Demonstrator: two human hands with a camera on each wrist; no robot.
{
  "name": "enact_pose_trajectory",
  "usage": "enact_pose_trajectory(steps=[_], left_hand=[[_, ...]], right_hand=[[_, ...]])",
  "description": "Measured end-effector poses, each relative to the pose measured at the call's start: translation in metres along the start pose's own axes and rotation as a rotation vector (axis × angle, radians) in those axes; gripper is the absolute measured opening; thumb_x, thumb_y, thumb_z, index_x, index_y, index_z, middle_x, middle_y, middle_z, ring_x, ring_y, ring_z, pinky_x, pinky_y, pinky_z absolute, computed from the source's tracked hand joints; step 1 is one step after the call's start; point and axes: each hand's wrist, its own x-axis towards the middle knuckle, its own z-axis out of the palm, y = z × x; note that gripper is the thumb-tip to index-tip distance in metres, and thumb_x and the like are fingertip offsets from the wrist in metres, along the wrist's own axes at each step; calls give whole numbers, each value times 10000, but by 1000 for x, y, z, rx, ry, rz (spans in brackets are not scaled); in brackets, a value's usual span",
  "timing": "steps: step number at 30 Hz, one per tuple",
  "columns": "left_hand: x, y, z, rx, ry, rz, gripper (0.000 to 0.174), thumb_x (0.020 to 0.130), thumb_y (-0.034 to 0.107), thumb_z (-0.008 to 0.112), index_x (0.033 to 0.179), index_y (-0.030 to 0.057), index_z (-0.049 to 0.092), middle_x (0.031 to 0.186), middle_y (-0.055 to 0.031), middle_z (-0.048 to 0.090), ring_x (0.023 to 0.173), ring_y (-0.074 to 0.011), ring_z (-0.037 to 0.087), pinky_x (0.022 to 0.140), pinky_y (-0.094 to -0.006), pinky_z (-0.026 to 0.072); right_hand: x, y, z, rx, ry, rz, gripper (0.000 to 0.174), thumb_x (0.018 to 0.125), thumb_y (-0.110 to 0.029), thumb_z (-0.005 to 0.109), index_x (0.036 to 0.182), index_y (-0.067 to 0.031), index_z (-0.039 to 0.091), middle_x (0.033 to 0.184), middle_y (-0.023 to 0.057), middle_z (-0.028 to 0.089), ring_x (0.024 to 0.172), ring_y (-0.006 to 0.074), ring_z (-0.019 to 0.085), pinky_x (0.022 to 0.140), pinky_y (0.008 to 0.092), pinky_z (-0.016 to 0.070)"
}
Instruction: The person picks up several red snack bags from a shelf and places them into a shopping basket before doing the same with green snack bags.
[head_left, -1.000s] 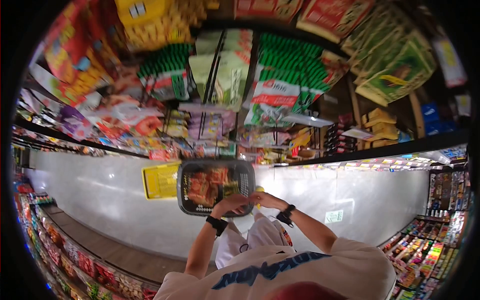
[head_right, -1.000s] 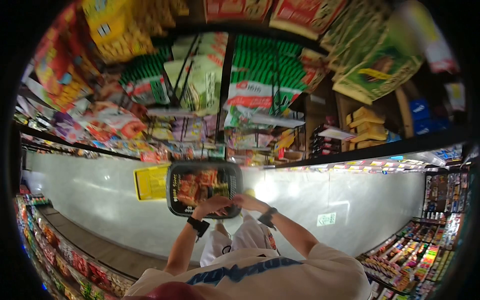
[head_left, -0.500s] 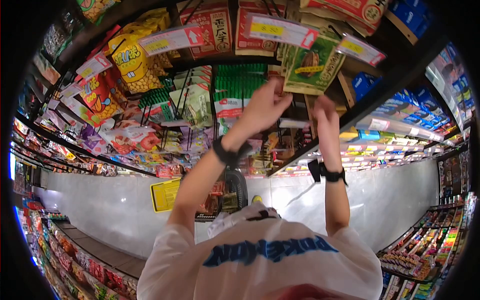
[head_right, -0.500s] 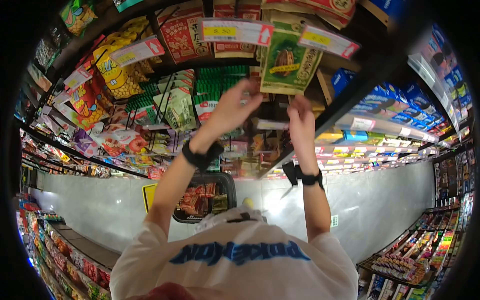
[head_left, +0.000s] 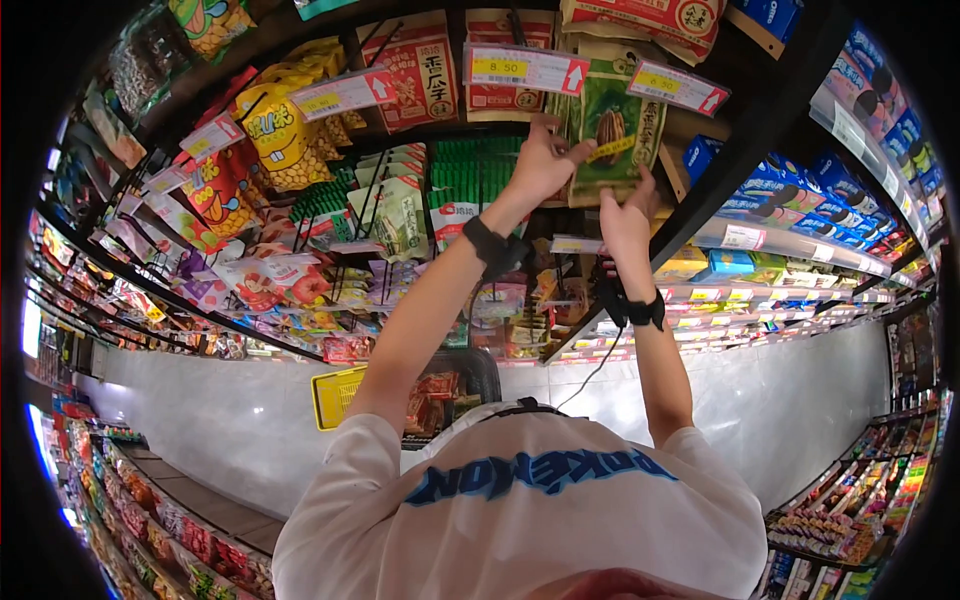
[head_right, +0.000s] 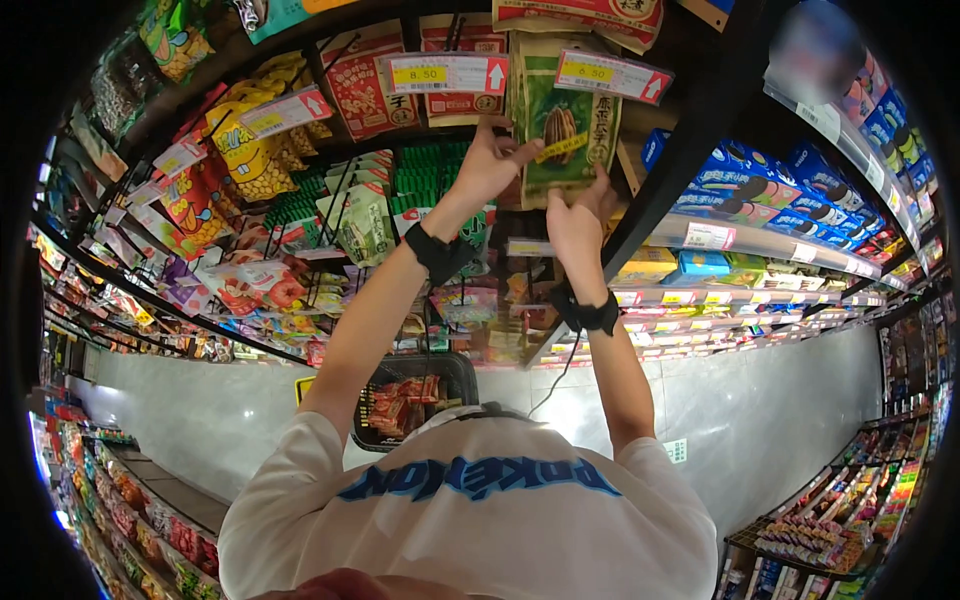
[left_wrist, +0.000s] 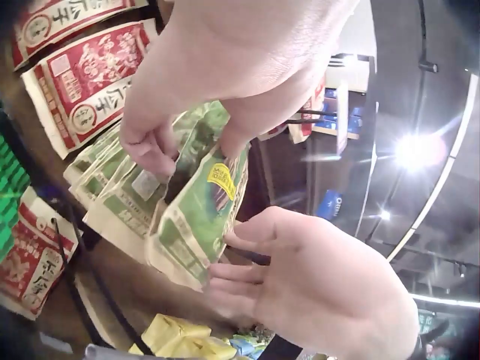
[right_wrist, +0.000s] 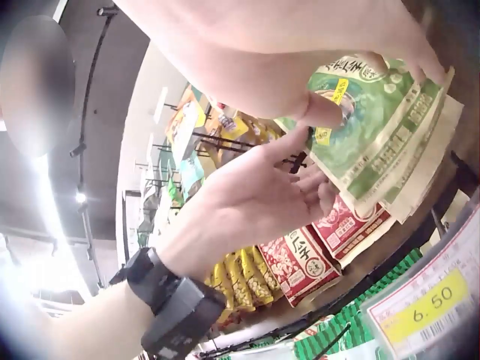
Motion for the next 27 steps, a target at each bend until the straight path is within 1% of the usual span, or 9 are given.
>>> enact_pose_trajectory(steps=[2,8,9,11,14,18,19,22,27], left_hand=[[0,12,-11,81,-128,10,570,826,307,758,1165,-93,535,849,-155,651,783,-192,645,638,-306,497],[-38,39,-39,-376,-437,-154,481,884,272,708,1192,-65,558,848,-82,665,771,-97,621,653,-256,488],[-42,41,-43,-275,-501,-145,484,918,279,669,1252,-41,530,1038,-80,665,891,-97,623,748,-238,496],[-54,53,-47,-400,-521,-176,475,918,273,670,1252,-35,531,1039,-75,665,918,-97,616,759,-242,495],[-60,66,-52,-433,-560,-170,456,917,246,672,1251,-31,533,1033,-64,662,904,-91,606,744,-247,498],[-70,80,-54,-395,-596,-99,403,923,221,664,1212,-39,561,993,-52,659,871,-82,592,711,-245,493],[-76,83,-57,-422,-617,-126,399,922,221,665,1206,-39,565,986,-50,659,865,-82,589,711,-243,491],[-94,81,-67,-382,-671,-109,428,902,222,689,1209,-47,560,960,-49,652,838,-73,578,728,-230,483],[-137,69,-91,-334,-722,-84,498,856,225,737,1218,-57,544,960,-69,657,854,-88,584,741,-245,499]], right_hand=[[-20,-24,-15,35,68,-62,611,845,-151,609,1361,34,338,1222,240,438,1183,423,397,999,473,338],[-81,-56,-44,-48,191,-285,462,866,-102,570,1290,19,432,1282,219,405,1195,382,381,1017,465,305],[-85,-62,-50,-61,212,-291,466,864,-103,572,1291,21,430,1296,220,399,1202,386,377,1021,469,300],[-92,-72,-60,-67,250,-302,489,855,-93,574,1304,23,418,1329,224,380,1232,392,358,1042,488,276],[-103,-77,-75,-68,322,-278,525,847,-72,575,1332,20,396,1344,230,369,1269,389,324,1056,497,261],[-110,-84,-93,314,284,7,475,928,-74,539,1359,33,370,1332,209,428,1147,286,498,964,372,409],[-109,-81,-95,292,345,-62,438,969,-74,493,1367,42,349,1303,173,475,1064,224,552,917,314,441],[-121,-67,-107,361,144,60,440,977,-56,465,1381,43,320,1300,156,484,1085,205,537,941,317,425],[-172,-48,-87,448,183,63,394,981,-43,405,1351,48,306,1251,161,481,1154,205,468,1004,324,354]])
